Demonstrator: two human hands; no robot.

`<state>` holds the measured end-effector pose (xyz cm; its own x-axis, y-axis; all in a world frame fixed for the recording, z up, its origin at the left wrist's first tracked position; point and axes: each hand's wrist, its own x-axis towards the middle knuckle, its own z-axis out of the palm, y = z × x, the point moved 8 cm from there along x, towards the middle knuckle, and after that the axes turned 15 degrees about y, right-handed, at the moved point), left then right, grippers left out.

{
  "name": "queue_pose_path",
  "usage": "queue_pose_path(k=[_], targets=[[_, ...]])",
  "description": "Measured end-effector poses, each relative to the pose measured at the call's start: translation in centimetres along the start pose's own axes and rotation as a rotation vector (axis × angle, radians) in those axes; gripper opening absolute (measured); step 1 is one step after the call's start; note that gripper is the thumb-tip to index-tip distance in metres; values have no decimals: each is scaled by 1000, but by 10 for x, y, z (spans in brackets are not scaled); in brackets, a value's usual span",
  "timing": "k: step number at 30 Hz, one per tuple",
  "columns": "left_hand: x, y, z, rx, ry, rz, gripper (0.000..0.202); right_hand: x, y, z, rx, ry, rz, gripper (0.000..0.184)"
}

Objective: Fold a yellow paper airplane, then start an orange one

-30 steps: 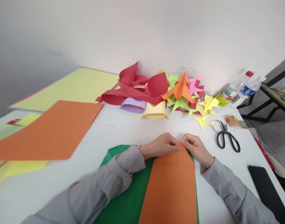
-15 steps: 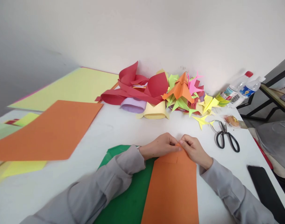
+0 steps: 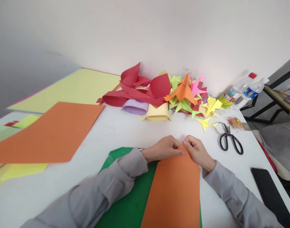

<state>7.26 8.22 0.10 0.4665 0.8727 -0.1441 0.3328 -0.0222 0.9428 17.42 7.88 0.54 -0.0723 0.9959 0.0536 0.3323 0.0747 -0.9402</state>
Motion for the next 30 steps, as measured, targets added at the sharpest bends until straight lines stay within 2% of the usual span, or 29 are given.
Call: queue_pose_path(k=[5, 9, 16, 23, 27, 30], targets=[[-2, 2, 0, 3, 1, 7, 47, -1, 4, 2, 71, -26, 75, 52], [-2, 2, 0, 29, 2, 20, 46, -1, 2, 2, 31, -27, 41, 54], [-3, 5, -1, -91, -33, 32, 49, -2, 4, -2, 61, -28, 81, 56], [-2, 4, -2, -150, -7, 44, 46, 0, 3, -2, -43, -34, -27, 55], [-1, -3, -4, -269, -8, -40, 38, 1, 2, -1, -3, -50, 10, 57], [-2, -3, -6, -316, 6, -56, 40, 0, 1, 1, 9, -89, 11, 58]])
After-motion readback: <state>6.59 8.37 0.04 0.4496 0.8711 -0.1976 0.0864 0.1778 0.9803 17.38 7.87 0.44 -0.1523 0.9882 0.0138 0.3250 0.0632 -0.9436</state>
